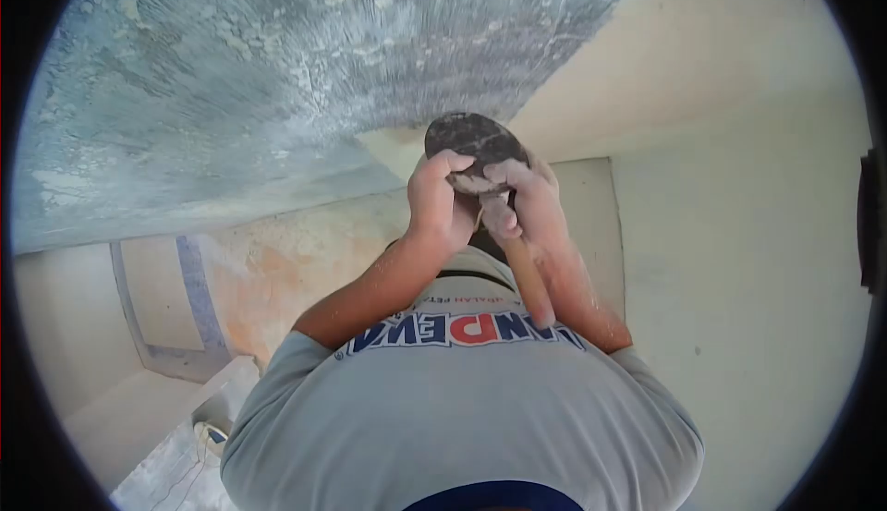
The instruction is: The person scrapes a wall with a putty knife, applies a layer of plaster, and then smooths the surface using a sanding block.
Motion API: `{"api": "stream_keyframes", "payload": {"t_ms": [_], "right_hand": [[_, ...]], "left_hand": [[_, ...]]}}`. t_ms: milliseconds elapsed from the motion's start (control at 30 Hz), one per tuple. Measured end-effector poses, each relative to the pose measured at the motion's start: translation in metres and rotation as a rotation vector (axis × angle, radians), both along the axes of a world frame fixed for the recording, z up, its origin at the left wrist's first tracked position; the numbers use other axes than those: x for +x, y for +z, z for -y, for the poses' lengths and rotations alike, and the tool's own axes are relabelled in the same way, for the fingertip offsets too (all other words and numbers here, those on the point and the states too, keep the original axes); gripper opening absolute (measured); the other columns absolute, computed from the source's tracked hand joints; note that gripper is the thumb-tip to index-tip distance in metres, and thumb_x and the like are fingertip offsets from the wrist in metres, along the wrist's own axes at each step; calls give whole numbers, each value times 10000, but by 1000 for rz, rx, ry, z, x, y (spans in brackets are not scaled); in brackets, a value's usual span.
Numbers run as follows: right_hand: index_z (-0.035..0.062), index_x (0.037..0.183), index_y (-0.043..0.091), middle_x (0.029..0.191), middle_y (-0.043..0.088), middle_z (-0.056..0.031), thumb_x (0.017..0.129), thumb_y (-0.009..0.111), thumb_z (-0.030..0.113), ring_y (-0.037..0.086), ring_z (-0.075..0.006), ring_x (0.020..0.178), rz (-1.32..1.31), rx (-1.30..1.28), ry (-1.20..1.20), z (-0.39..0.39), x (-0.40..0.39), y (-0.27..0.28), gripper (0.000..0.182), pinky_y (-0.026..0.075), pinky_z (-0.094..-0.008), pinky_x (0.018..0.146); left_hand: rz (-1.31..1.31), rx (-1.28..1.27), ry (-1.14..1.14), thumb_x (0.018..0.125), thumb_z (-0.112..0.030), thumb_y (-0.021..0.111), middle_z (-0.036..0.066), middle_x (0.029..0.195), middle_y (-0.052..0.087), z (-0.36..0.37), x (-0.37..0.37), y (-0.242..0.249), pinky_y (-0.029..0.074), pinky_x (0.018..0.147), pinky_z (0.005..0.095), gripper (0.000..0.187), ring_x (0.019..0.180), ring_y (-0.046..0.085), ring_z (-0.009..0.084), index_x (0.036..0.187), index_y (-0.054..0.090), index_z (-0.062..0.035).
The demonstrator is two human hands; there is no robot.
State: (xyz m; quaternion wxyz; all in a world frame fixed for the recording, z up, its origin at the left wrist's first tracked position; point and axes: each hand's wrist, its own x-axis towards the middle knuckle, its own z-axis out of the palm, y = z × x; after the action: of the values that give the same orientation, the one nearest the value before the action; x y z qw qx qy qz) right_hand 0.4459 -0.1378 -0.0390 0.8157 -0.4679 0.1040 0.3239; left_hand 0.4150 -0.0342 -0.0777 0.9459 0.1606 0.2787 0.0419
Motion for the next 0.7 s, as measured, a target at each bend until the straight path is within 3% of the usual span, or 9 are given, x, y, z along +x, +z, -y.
{"api": "stream_keyframes", "payload": {"t_ms": [67, 100, 200, 267, 367, 500, 600, 633, 700], "right_hand": [[-8, 982, 636, 735, 613, -65, 860, 566, 68, 478, -94, 416, 36, -164, -30, -10, 17, -39, 159, 357, -231, 359], [-2, 990, 661, 815, 641, -60, 837, 599, 75, 539, -87, 523, -177, 16, 218, 4, 38, -86, 182, 407, -235, 435], [1, 964, 646, 765, 618, -33, 832, 600, 68, 546, -80, 547, 13, -238, 26, -5, 16, -44, 155, 414, -227, 442], [3, 952, 629, 718, 598, -18, 832, 585, 46, 542, -88, 527, 52, -75, 11, -5, 13, -43, 135, 414, -227, 431], [-20, 1031, 622, 752, 620, -39, 826, 562, 12, 539, -90, 510, -40, -74, -31, -7, 10, -53, 216, 412, -231, 419], [-37, 1076, 630, 728, 621, -71, 838, 545, 31, 534, -110, 502, 33, 20, 86, 4, 4, -36, 262, 425, -241, 453], [0, 934, 567, 599, 560, -62, 835, 538, 32, 461, -133, 358, 83, -76, 9, -13, 19, -92, 108, 324, -270, 317], [2, 959, 564, 595, 559, -66, 836, 541, 30, 461, -138, 352, -148, 33, 46, -11, 28, -110, 128, 326, -277, 315], [-6, 986, 557, 624, 574, -80, 848, 542, 31, 467, -143, 351, -35, -52, -26, -8, 10, -76, 144, 331, -282, 309]], "left_hand": [[47, -64, -69, 809, -132, 549, 133, 924, 662, -12, 12, -39, 530, 822, 414, 195, 860, 644, 290, 949, 621, -18], [150, -132, -220, 810, -140, 555, 129, 928, 664, -29, 23, -109, 531, 820, 409, 209, 859, 642, 287, 968, 620, -19], [-4, -12, -35, 808, -135, 556, 126, 932, 657, -9, 9, -51, 538, 805, 413, 196, 849, 646, 287, 959, 605, -20], [-18, -38, -7, 811, -127, 550, 121, 942, 655, -3, 1, -16, 546, 772, 421, 180, 855, 647, 286, 948, 600, -22], [117, -175, -258, 812, -140, 541, 143, 859, 653, -28, 12, -80, 557, 706, 426, 170, 761, 650, 299, 920, 608, -27], [-127, 31, 56, 810, -155, 551, 132, 835, 649, 2, 7, -18, 550, 686, 424, 177, 738, 646, 290, 909, 615, -24], [-52, -21, -93, 802, -169, 579, 99, 860, 641, -17, 14, -99, 548, 720, 412, 186, 777, 638, 269, 930, 612, -37], [-67, -69, -118, 806, -168, 576, 101, 878, 648, -20, 9, -116, 550, 729, 411, 203, 788, 642, 270, 953, 617, -35], [-33, -2, -37, 813, -159, 566, 117, 945, 669, -9, 5, -74, 558, 765, 412, 257, 839, 659, 279, 1024, 632, -27]]}}
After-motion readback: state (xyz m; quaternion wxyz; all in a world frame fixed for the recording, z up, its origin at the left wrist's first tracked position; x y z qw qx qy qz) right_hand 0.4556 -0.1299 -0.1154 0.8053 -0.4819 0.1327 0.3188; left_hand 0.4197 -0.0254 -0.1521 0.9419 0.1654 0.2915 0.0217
